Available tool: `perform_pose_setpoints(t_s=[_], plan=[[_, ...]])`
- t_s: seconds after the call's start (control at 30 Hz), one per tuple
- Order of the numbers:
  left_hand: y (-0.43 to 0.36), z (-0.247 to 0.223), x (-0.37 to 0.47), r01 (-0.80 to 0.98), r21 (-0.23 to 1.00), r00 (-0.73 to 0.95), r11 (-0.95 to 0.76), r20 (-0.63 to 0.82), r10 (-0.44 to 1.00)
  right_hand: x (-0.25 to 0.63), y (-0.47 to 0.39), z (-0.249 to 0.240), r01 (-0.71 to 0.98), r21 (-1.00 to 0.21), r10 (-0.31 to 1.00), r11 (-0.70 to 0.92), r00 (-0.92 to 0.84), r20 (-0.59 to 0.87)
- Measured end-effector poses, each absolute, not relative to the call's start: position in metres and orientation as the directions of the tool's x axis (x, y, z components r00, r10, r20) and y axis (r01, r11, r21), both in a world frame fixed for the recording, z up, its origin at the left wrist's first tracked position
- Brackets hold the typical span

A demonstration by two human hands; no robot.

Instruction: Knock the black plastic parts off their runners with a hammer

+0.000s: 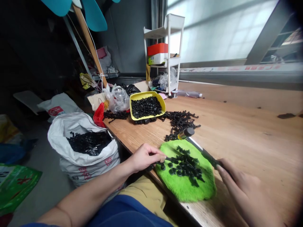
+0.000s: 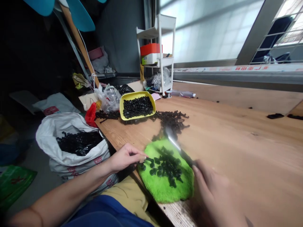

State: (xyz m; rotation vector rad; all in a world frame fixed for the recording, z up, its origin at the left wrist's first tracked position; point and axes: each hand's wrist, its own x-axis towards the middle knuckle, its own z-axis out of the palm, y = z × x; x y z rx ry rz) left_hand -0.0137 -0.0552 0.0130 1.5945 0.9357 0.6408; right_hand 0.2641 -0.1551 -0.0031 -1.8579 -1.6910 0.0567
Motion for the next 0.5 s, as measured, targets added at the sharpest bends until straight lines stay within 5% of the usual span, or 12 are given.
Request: perform_pose_setpoints(t_s=[0.5], plan=[[-0.053,0.004,-0.013,0.286,0.958,0.518,-0.020,-0.137,0.845,0.261,-0.161,-0.003,0.858,-0.513,0.956,0.008,0.144,0.256]])
